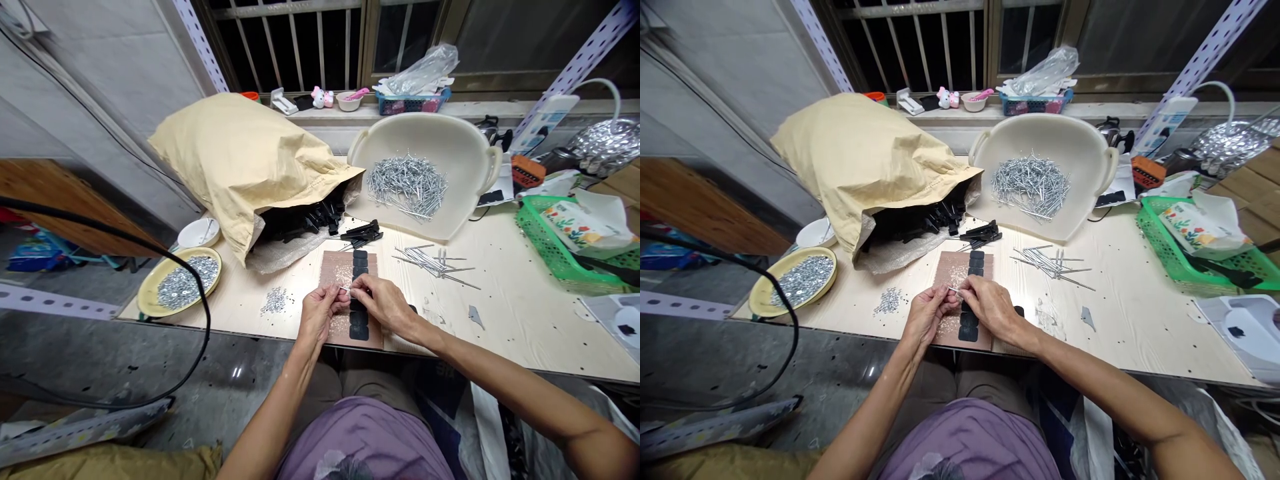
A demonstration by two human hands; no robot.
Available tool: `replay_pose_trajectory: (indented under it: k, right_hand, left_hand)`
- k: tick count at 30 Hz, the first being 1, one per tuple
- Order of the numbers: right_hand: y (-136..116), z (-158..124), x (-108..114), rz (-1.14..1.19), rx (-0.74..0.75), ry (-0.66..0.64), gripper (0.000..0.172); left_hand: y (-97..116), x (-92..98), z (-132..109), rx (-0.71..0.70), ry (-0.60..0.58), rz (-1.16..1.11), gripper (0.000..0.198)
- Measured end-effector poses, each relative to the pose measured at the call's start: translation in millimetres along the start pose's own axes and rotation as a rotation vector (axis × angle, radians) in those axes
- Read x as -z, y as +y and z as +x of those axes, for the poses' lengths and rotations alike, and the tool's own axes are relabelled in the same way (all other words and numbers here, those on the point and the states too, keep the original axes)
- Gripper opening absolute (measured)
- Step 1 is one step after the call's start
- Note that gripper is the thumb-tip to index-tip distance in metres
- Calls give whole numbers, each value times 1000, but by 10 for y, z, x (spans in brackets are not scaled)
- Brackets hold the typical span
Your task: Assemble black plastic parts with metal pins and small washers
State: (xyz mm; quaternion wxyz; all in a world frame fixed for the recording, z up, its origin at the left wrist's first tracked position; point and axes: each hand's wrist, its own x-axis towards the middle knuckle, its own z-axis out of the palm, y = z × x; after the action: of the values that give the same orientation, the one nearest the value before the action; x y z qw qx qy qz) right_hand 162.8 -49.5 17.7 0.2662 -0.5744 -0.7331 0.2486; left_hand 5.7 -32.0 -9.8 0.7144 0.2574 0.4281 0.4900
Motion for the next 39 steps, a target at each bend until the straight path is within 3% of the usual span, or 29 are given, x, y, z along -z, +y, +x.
replay_pose_trajectory:
  k: [6, 20, 24, 27, 32, 39]
  right_hand:
    - [-32, 3, -28, -137, 68, 74, 17]
    - [-25, 56, -35, 233, -50, 106, 17]
    - [13, -54, -48, 34, -7, 128, 28]
    - [34, -125, -71, -212, 25, 146, 22]
    - [43, -122, -95, -502, 58, 258, 25]
    - [52, -86, -127, -505, 159, 315, 25]
  left_hand:
    - [-45, -45, -8, -80, 26, -71, 30]
    - [-42, -126, 65, -4, 27, -229, 27]
    - [15, -94, 83, -11, 65, -217, 23]
    - [26, -93, 103, -29, 67, -200, 26]
    - [-26, -139, 104, -85, 55, -170, 31]
    - [-51, -189, 75, -89, 107, -204, 31]
